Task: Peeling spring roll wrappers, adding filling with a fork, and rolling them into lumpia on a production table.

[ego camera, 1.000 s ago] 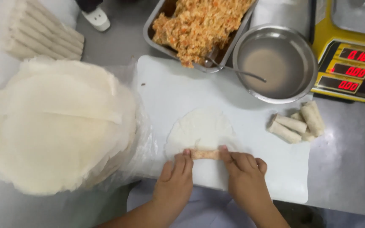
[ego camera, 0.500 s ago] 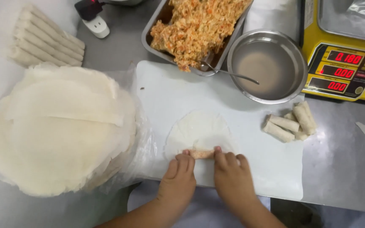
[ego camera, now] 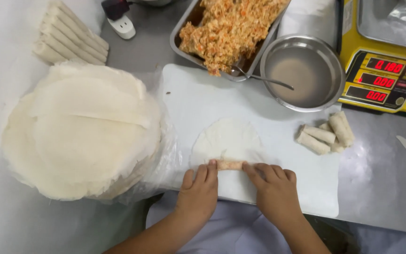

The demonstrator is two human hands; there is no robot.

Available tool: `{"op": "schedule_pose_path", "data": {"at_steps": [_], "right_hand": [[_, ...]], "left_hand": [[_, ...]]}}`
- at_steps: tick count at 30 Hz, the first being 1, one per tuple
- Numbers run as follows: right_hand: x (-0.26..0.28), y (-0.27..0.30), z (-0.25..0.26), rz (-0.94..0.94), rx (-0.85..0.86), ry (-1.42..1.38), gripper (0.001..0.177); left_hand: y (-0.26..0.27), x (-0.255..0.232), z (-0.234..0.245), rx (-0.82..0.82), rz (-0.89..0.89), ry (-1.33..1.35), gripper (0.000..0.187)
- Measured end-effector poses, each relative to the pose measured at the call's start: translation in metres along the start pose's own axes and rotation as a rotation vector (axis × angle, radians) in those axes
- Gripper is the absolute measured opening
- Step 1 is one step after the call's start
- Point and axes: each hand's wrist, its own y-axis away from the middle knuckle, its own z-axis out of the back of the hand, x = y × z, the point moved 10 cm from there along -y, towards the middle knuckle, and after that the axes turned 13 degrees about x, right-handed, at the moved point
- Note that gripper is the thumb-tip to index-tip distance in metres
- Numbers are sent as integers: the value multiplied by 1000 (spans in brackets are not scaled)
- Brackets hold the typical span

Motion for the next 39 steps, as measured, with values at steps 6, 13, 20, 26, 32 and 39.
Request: {"op": "schedule_pose_path", "data": {"at_steps": [6,13,20,26,32,39], "right_hand": [[-19,0,-20,-26,42,-189,72],[5,1,-3,2,-47,118,77],[-22,2,-20,-12,30,-173,76],[4,5,-5,40,-121,58,81],[-1,2,-3,-35,13,-51,76],[-16,3,-20,-95,13,-191,71]], "left_hand": [[-1,4,-5,55,31,-72,58],[-2,-1,-8,57,20,-71,56],[-1,1,-8,58,14,-97,62],[-2,0,-2,-3,21,-41,53],[-6,-7,-9,68,-14,-22,56],[-13,70,-14,61,38,504,49]]}}
